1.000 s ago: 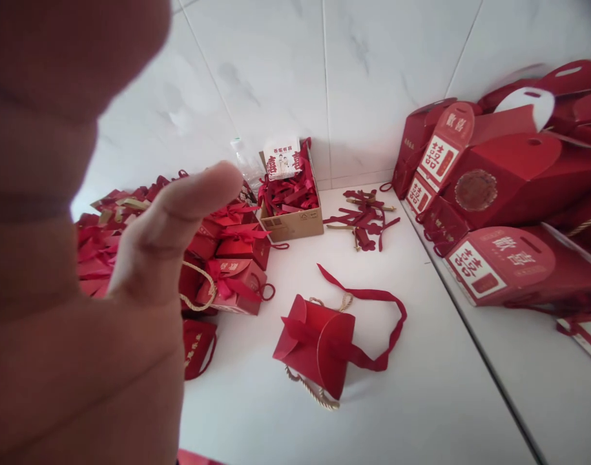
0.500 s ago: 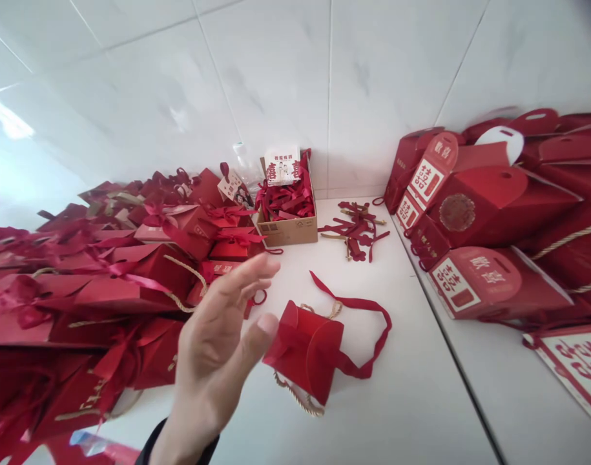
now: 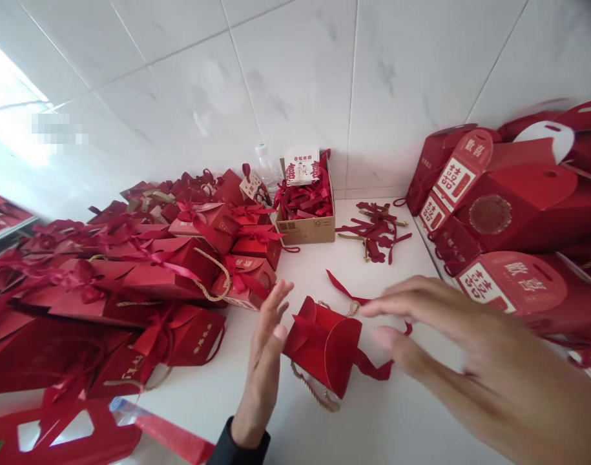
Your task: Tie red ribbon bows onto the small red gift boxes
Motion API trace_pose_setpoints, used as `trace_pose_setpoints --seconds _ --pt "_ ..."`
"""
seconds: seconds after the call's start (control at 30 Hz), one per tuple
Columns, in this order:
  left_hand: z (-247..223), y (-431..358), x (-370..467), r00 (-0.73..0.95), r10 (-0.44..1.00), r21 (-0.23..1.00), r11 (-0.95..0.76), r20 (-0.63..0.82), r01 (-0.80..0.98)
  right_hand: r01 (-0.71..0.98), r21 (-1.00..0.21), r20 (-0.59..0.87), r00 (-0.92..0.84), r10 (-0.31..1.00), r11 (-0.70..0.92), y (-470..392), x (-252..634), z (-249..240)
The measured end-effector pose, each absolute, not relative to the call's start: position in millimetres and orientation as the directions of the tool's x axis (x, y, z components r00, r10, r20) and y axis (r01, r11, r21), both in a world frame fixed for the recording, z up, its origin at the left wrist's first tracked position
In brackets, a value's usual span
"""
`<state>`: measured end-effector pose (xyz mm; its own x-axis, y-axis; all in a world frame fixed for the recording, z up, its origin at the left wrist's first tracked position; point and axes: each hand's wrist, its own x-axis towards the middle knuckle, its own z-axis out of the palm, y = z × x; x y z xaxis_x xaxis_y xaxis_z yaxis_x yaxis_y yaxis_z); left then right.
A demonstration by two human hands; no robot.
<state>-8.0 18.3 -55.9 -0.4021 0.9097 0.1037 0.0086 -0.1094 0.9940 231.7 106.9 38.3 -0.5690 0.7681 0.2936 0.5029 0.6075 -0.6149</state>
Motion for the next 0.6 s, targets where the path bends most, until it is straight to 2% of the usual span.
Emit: trace_pose_setpoints --seconds 0.1,0.17,0.23,0.3,0.4,0.6 --pt "-55 5 7 -0.355 0.93 0.987 -0.046 0.099 0.155 0.426 -0.655 0.258 -0.651 0.714 0.625 106 193 28" --pt "-53 2 14 -0.406 0.897 0.946 -0.037 0.173 0.323 0.418 -0.685 0.228 -0.654 0.721 0.597 103 178 16" --pt "-50 3 19 -0.455 0.858 0.909 -0.031 0.237 0.416 0.424 -0.718 0.172 -0.66 0.731 0.552 101 170 7" --pt "-46 4 20 -0.508 0.832 0.919 -0.008 0.224 0.393 0.416 -0.752 0.128 -0.668 0.733 0.511 99 167 2" --pt "-41 4 17 -0.586 0.8 0.967 0.032 0.127 0.254 0.388 -0.791 0.116 -0.666 0.737 0.474 99 166 -1" --pt "-33 0 19 -0.559 0.829 0.997 0.038 0.009 0.073 0.403 -0.803 0.066 -0.671 0.738 0.438 102 162 -2"
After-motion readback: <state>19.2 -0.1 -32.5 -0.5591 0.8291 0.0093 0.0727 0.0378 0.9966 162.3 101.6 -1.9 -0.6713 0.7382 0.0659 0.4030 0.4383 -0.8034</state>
